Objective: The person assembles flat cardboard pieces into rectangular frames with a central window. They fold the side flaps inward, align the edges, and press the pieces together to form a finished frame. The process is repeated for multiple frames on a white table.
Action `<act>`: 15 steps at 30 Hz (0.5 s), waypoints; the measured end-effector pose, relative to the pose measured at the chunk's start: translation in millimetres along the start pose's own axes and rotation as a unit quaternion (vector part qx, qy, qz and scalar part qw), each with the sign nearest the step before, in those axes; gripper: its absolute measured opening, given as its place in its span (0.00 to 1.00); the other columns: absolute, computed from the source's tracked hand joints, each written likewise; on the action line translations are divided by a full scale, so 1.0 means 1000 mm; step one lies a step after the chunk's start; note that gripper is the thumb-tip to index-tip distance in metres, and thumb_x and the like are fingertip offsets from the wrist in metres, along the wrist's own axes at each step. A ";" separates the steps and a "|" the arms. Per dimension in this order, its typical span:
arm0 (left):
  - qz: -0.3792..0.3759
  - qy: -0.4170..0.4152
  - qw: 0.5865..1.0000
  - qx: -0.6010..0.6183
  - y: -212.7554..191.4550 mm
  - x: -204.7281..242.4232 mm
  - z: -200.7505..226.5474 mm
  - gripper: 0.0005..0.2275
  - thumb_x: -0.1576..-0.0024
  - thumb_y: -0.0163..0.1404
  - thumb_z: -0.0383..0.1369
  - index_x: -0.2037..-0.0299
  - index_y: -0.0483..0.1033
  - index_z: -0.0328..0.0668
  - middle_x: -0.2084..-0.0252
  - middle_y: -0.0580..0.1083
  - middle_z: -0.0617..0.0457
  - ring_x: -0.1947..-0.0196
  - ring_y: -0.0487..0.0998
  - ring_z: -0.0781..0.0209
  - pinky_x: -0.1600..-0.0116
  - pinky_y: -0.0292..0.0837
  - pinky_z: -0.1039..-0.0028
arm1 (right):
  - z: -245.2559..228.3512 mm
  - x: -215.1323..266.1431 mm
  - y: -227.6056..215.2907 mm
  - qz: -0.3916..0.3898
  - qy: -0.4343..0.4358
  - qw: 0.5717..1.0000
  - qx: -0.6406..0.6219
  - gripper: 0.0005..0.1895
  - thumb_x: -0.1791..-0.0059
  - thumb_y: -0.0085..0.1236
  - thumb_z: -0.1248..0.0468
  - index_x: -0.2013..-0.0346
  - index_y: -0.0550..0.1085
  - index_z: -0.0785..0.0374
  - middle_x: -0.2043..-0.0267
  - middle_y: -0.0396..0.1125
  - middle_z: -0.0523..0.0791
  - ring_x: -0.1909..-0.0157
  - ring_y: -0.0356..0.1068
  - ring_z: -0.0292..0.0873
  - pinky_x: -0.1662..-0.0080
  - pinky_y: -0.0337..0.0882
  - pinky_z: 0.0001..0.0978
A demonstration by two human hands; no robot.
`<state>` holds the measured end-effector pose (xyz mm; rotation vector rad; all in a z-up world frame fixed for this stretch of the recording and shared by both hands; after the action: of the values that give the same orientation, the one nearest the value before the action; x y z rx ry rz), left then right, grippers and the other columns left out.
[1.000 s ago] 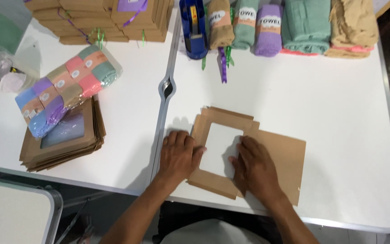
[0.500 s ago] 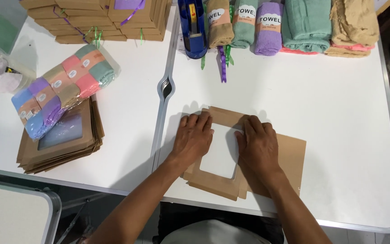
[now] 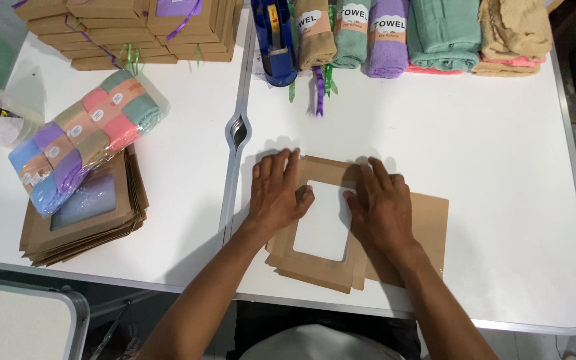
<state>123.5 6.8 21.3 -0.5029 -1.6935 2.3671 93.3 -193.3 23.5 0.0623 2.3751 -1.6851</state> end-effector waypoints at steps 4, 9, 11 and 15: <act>-0.026 -0.032 0.999 0.017 0.002 0.000 -0.001 0.34 0.41 0.45 0.46 0.28 0.56 0.28 0.36 0.64 0.35 0.36 0.62 0.42 0.35 0.50 0.55 | 0.018 -0.014 0.015 -0.024 0.026 0.998 -0.060 0.35 0.48 0.56 0.56 0.28 0.62 0.64 0.36 0.66 0.56 0.48 0.67 0.60 0.53 0.66 0.47; 0.032 -0.017 0.999 0.008 0.010 0.000 -0.010 0.27 0.41 0.48 0.44 0.36 0.69 0.33 0.39 0.67 0.42 0.35 0.61 0.45 0.33 0.50 0.55 | 0.024 -0.009 0.022 0.054 0.001 0.997 -0.055 0.11 0.47 0.58 0.61 0.52 0.81 0.51 0.54 0.71 0.43 0.56 0.71 0.49 0.58 0.67 0.38; 0.027 -0.009 0.999 0.024 0.010 0.001 -0.011 0.27 0.41 0.48 0.42 0.34 0.67 0.36 0.37 0.66 0.42 0.34 0.61 0.44 0.33 0.51 0.54 | 0.021 -0.008 0.022 0.061 -0.005 0.997 -0.054 0.09 0.48 0.59 0.61 0.54 0.82 0.50 0.55 0.72 0.42 0.58 0.71 0.48 0.58 0.67 0.38; 0.012 0.047 0.999 -0.003 0.015 -0.002 0.000 0.18 0.37 0.44 0.40 0.40 0.74 0.44 0.35 0.67 0.48 0.31 0.59 0.48 0.32 0.50 0.56 | 0.018 -0.006 0.019 0.089 -0.016 0.995 -0.046 0.08 0.49 0.60 0.62 0.58 0.83 0.49 0.56 0.73 0.40 0.59 0.70 0.47 0.59 0.67 0.38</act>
<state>126.6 1.2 7.2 -0.6277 -1.6627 2.3169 105.3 -203.2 1.1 0.2229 2.3431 -1.4828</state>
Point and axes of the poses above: each hand's wrist, its own x-axis away from the middle knuckle, its own y-axis out of the palm, z = x × y, the point moved 7 cm from there along -x, towards the middle knuckle
